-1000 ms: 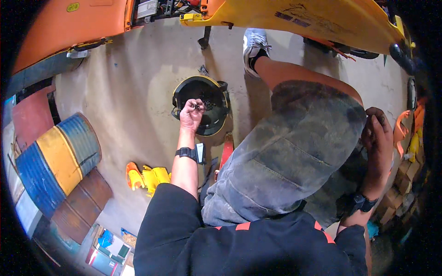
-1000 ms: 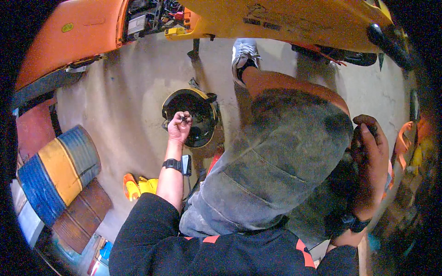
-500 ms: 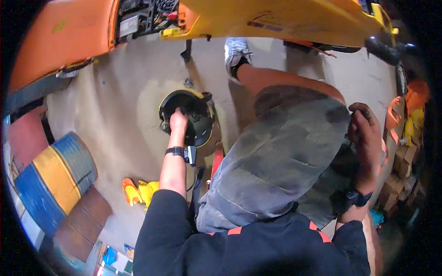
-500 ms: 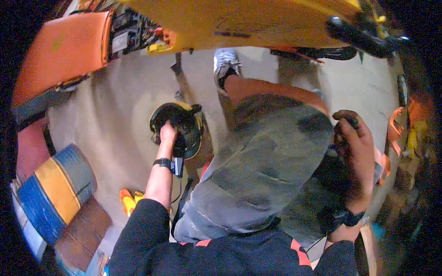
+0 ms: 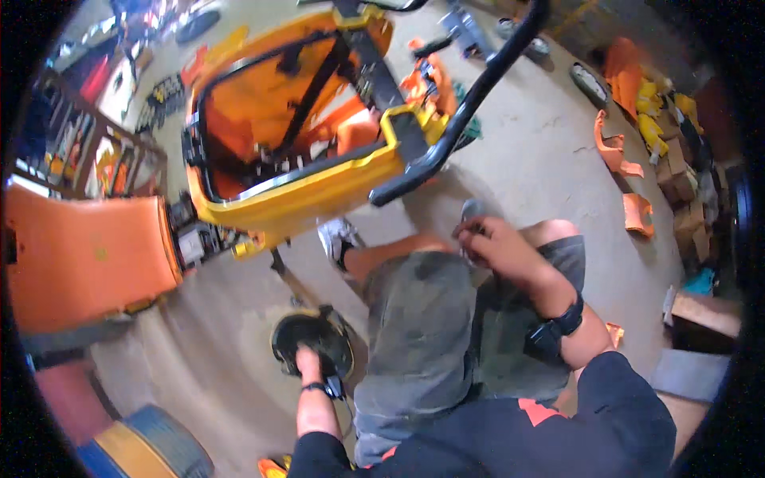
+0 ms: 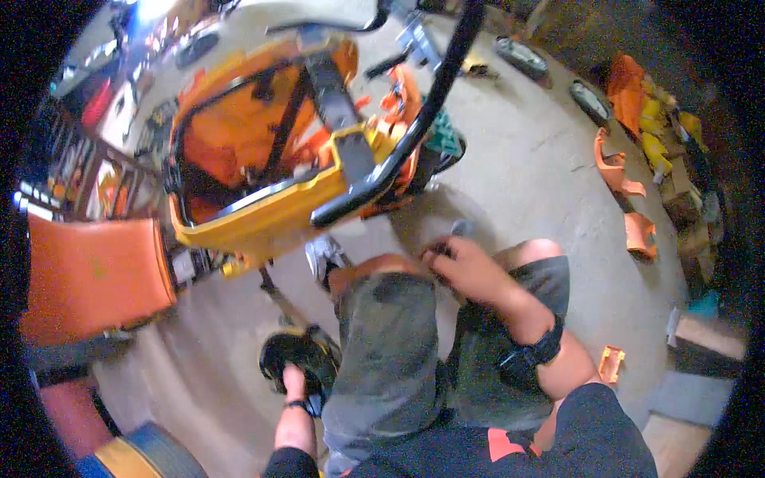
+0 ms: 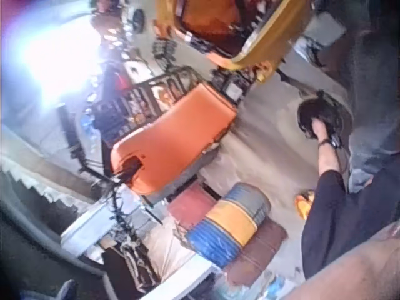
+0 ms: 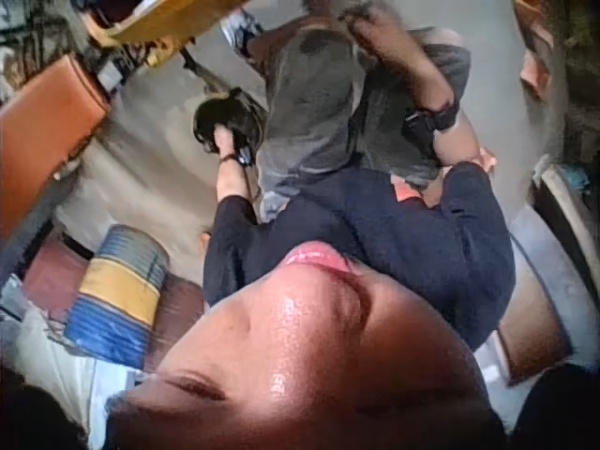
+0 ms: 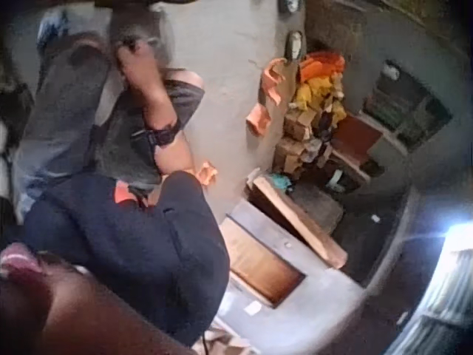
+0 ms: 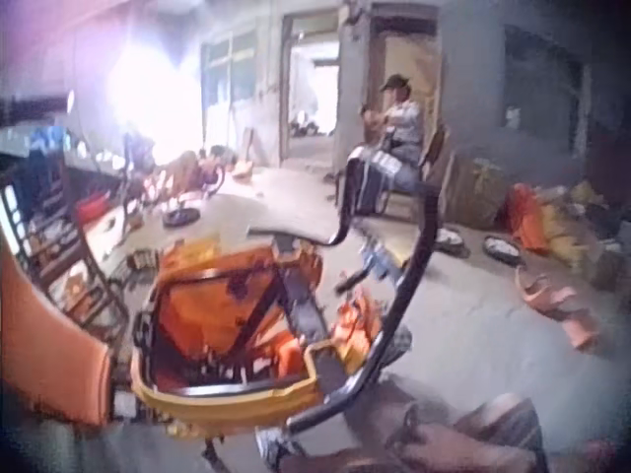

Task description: Attaching plastic fairings and a license plate bracket to a motorcycle frame.

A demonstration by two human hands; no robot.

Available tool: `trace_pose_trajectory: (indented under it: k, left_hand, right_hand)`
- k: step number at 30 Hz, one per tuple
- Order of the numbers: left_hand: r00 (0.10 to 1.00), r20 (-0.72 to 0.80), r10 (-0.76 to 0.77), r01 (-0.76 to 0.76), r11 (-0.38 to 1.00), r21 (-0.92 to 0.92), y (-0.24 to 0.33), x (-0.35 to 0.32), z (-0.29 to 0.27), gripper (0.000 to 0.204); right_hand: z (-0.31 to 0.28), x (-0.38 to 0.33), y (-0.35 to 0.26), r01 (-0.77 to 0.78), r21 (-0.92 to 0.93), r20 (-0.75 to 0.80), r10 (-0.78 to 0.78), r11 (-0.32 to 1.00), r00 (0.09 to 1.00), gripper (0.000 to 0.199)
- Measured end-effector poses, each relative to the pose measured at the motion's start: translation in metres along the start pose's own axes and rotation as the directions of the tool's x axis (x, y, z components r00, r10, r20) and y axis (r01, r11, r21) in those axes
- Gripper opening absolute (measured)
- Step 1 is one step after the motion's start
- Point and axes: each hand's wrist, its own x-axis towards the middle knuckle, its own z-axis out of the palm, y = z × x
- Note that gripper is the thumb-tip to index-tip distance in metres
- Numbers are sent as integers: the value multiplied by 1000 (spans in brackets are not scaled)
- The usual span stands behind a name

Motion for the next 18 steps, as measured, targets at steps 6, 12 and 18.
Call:
trace_pose_trajectory:
  k: [6,12,18]
  left_hand:
    - [995,39,-90,76,962,263,7,22,27,49]
    - [996,-57,-66,74,986,151,9,25,41,48]
    - [963,-224,-149,135,988,-77,22,17,36,58]
  right_hand:
    - [-5,-5,7,-50,-241,-57,38,969,998,41]
    - [-4,-4,9,-26,-242,-50,15,970,999,39]
    - [3,-5,-2,142,-194,13,-142,971,990,33]
